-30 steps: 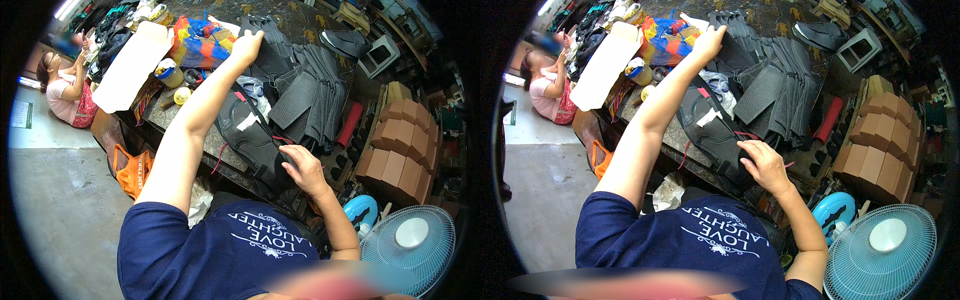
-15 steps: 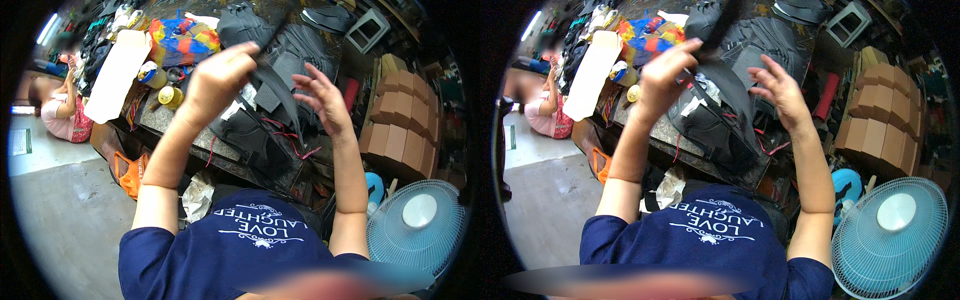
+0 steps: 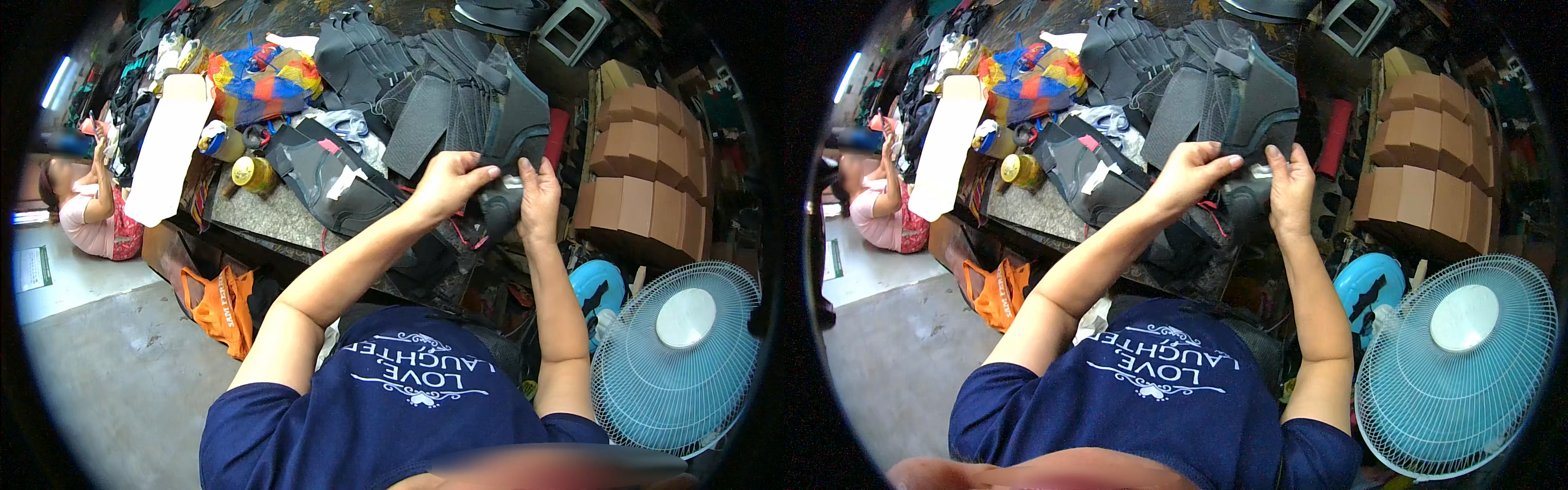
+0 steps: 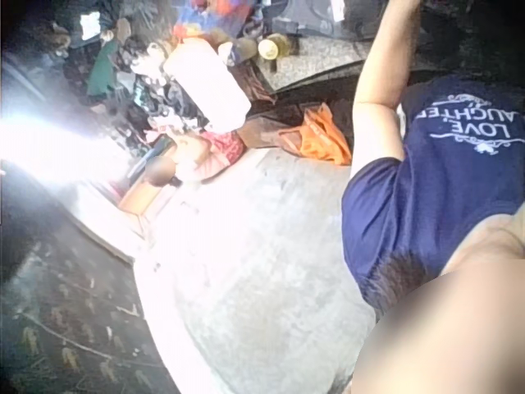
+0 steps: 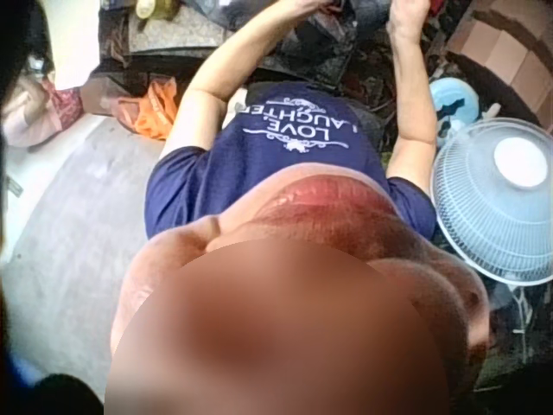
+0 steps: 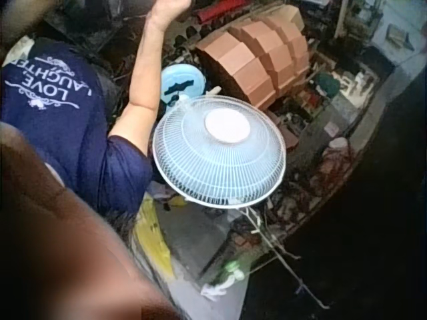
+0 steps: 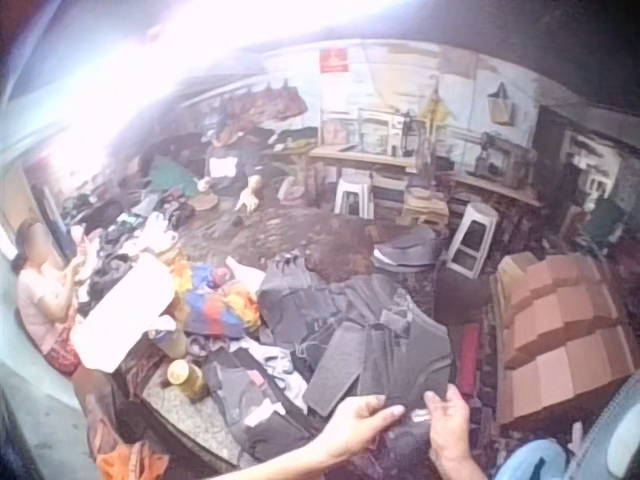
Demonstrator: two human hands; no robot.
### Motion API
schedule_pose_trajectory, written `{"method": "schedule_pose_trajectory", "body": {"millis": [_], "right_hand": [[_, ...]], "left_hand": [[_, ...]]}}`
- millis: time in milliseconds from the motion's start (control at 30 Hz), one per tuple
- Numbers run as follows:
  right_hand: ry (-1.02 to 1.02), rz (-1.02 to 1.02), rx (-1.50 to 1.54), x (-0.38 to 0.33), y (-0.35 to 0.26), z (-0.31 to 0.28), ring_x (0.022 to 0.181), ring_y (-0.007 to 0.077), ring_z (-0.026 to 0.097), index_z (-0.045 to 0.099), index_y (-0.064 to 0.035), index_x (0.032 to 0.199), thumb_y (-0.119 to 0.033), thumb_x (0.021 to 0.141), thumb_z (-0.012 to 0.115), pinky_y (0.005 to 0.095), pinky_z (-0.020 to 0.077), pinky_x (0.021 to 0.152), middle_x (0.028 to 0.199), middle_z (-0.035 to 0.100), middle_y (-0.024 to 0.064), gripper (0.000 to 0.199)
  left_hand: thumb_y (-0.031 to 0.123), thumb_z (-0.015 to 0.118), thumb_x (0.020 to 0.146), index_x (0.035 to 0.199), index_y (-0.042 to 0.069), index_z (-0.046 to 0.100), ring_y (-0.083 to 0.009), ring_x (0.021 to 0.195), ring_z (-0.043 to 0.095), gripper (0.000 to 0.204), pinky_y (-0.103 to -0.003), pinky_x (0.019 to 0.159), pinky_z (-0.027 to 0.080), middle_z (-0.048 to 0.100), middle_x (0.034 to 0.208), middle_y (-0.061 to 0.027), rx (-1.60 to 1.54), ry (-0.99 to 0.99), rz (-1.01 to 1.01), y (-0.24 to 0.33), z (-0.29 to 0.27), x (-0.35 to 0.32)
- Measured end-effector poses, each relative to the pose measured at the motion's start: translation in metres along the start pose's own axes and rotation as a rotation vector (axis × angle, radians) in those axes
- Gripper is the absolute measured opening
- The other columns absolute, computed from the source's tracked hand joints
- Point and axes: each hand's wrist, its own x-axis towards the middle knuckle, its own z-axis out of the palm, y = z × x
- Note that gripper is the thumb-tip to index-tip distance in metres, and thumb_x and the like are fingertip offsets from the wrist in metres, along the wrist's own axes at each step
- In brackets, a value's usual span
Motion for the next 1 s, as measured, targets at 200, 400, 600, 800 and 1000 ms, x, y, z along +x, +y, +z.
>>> {"method": "schedule_pose_trajectory", "body": {"millis": [200, 400, 600, 800, 1000], "right_hand": [[-0.030, 0.165, 0.298, 0.001, -0.009, -0.047, 0.089, 0.0154, 0.066, 0.059, -0.0048, 0.116, -0.024, 0.094, 0.065, 0.0296, 0.0542, 0.079, 0.105, 0.068, 0.0064, 0.030], [0.032, 0.178, 0.411, -0.006, -0.013, -0.070, 0.102, 0.0200, 0.063, 0.056, -0.0055, 0.124, -0.031, 0.091, 0.068, 0.0352, 0.0518, 0.089, 0.116, 0.064, 0.0077, 0.043], [0.159, -0.015, 0.309, -0.008, -0.038, -0.094, 0.114, 0.0210, 0.056, 0.057, -0.0088, 0.126, -0.027, 0.089, 0.070, 0.0394, 0.0432, 0.101, 0.122, 0.061, 0.0033, 0.043], [0.180, 0.002, 0.251, -0.015, -0.040, -0.098, 0.114, 0.0219, 0.056, 0.057, -0.0062, 0.125, -0.032, 0.092, 0.067, 0.0393, 0.0430, 0.101, 0.122, 0.062, 0.0055, 0.043], [0.207, 0.048, 0.304, -0.017, -0.038, -0.098, 0.118, 0.0220, 0.053, 0.056, -0.0059, 0.127, -0.031, 0.092, 0.066, 0.0387, 0.0386, 0.105, 0.126, 0.059, 0.0064, 0.044]], "left_hand": [[0.023, 0.067, 0.091, 0.100, 0.000, 0.066, -0.0074, 0.076, 0.060, 0.025, -0.023, 0.067, 0.048, 0.067, 0.088, -0.0021, -0.421, -0.300, -0.087, -0.001, 0.037, 0.021], [0.025, 0.068, 0.091, 0.107, 0.003, 0.065, -0.0118, 0.084, 0.066, 0.027, -0.028, 0.077, 0.053, 0.069, 0.098, -0.0041, -0.760, -0.522, -0.254, -0.006, 0.057, 0.045], [0.024, 0.064, 0.091, 0.108, 0.008, 0.065, -0.0243, 0.090, 0.066, 0.023, -0.033, 0.075, 0.053, 0.069, 0.104, -0.0079, 0.526, -0.265, 0.643, -0.004, 0.036, 0.128], [0.017, 0.064, 0.082, 0.145, 0.030, 0.041, -0.0322, 0.133, 0.042, 0.068, -0.061, 0.106, 0.035, 0.043, 0.147, -0.0050, 1.616, -0.398, 0.386, -0.016, 0.003, 0.194], [0.017, 0.060, 0.081, 0.099, 0.017, 0.069, -0.0249, 0.109, 0.058, 0.021, -0.049, 0.098, 0.045, 0.067, 0.104, -0.0017, 1.718, -0.483, 0.663, -0.015, -0.012, 0.193]]}}
